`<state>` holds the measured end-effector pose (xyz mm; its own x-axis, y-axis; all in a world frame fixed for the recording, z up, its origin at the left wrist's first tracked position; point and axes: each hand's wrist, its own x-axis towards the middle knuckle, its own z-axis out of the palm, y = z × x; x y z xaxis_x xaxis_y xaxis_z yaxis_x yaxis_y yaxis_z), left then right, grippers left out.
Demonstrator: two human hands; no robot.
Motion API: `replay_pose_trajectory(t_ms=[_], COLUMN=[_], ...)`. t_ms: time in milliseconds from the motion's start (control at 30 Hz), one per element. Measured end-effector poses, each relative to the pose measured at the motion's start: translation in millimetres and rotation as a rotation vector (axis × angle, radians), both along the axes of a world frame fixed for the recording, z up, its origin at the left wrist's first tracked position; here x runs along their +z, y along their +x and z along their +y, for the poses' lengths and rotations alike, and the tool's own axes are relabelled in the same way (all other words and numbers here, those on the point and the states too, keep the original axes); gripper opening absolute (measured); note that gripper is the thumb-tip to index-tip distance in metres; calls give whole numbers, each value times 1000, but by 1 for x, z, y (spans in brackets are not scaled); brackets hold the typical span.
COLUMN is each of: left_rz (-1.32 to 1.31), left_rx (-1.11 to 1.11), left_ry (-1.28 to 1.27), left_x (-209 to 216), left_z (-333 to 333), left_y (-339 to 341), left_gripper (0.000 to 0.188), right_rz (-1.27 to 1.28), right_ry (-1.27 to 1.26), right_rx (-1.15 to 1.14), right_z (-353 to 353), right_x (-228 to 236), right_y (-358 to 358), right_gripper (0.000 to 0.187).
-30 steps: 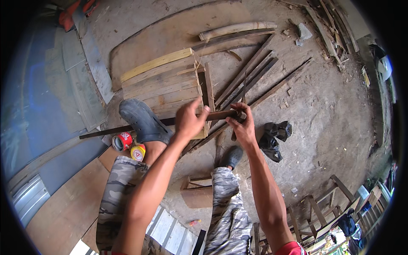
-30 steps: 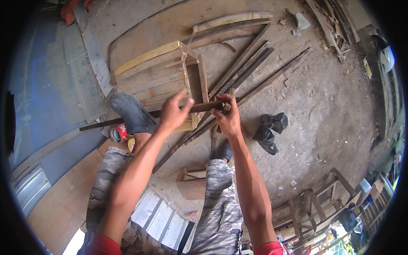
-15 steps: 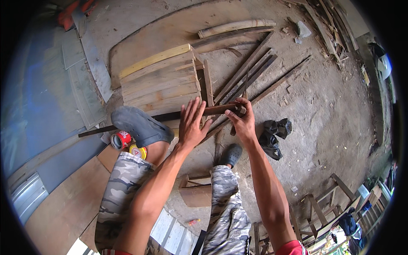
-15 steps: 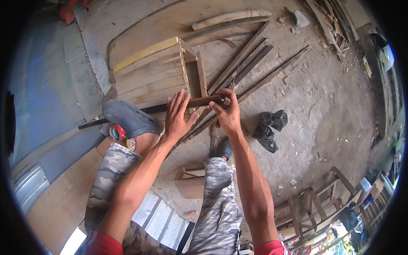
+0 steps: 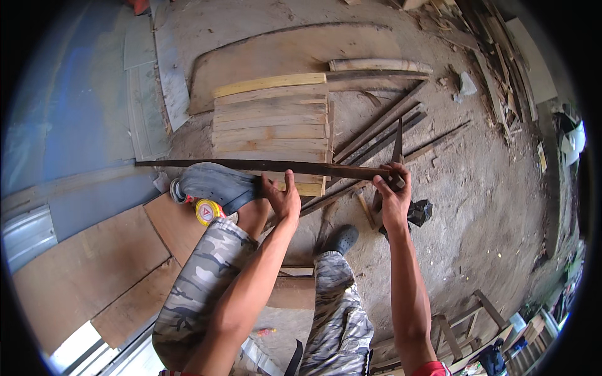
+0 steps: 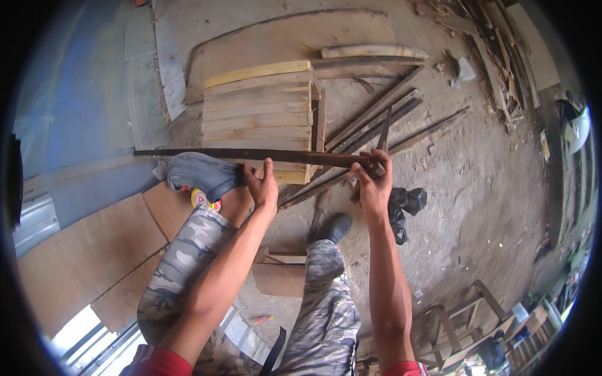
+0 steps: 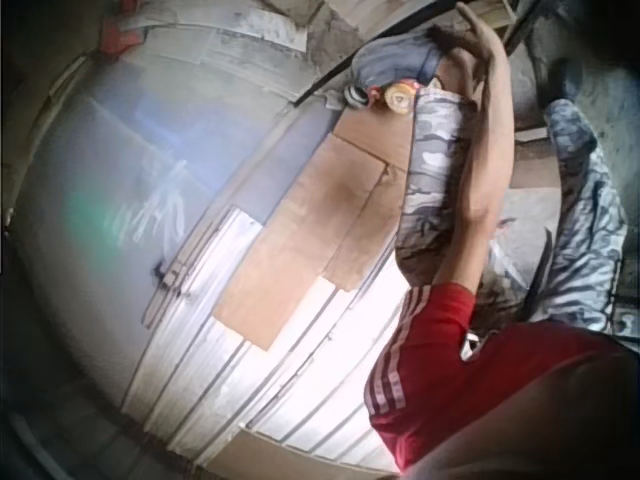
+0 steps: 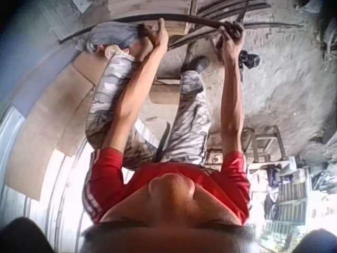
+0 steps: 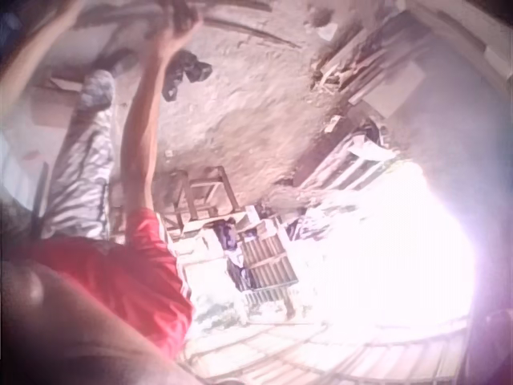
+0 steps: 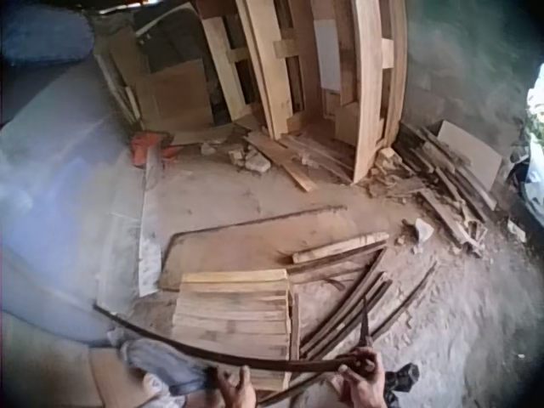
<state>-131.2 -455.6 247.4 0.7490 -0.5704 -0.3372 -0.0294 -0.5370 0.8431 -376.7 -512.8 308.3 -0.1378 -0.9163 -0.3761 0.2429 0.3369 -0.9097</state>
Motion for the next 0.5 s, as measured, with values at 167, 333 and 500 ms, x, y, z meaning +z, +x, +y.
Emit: replay_pose_trajectory(t_ms=[167,333,500], left_rz=[604,735,694], left_rx=[156,226,106], left_ry=[111,185,226], left_x=[25,6,9], left_z=[-21,3,32], left_y=[14,25,27], left_gripper=[55,80,44], right_rz=[-30,74,-20], right_ry=[106,96,215], right_rx=[-58,-6,-93], right_z=[32,97,153], right_x=[-7,-17,-41], right_y=[-4,-8,-2], right_gripper=[46,48,47])
